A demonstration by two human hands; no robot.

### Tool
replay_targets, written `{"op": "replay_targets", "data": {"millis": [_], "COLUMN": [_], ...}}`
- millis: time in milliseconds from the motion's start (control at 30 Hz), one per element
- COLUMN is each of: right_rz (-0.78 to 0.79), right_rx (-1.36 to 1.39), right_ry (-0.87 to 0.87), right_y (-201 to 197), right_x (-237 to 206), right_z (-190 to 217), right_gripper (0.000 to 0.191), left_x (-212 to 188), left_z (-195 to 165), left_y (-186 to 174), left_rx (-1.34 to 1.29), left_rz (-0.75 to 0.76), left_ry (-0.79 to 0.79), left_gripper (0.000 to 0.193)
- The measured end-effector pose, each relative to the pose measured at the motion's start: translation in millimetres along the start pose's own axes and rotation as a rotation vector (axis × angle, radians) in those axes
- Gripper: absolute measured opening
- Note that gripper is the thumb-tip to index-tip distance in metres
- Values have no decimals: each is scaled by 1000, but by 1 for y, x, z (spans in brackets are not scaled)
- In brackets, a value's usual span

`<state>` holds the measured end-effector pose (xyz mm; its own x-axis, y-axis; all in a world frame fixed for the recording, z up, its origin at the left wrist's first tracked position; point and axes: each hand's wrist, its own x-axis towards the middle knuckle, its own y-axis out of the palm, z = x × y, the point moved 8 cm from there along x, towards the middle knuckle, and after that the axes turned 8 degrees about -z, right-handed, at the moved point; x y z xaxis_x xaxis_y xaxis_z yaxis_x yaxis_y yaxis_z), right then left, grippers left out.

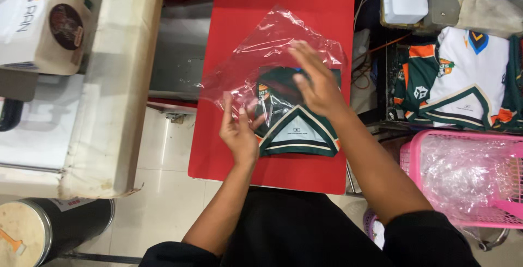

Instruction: The person folds sports jerseys one at a time on a red folding board, smoothing each with both hands, then slides folded jerseys into clear plastic bags and presses the plastic flat. They take new jerseys from a stack beside the table and set finished wrapped jerseys aside.

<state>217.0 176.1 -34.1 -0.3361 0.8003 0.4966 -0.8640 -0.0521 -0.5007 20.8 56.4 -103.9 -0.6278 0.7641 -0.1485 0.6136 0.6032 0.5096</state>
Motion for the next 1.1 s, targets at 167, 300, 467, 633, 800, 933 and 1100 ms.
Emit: {"op": "replay_targets", "data": {"millis": [167,300,467,633,800,933,1100], "right_rz": [-322,-274,-256,-408,-469,-485,-544], "right_rx": [-334,-464,109,583,662,789,1031], "right_ry": [241,419,632,672,623,737,842], "right_y": [-63,-56,7,30,27,28,25], "right_x": [-82,-140,-162,-158,-156,-169,-181], "right_z": [11,42,53,44,44,46,53], "right_gripper": [33,31,41,39,21,10,12], "left_x": [-3,-13,-28,-39,-42,-45,-54], "left_z": [-17,-23,-19,-15,-10,-3,3], "left_y": [35,52,43,35,30,27,23], "left_rx": [-92,129,142,151,179,204,206], "left_rz": [266,439,440,468,450,472,504], "left_ry": [-106,-99,-174,-236,-267,-273,-288], "left_gripper": [61,67,66,63,58,56,58]}}
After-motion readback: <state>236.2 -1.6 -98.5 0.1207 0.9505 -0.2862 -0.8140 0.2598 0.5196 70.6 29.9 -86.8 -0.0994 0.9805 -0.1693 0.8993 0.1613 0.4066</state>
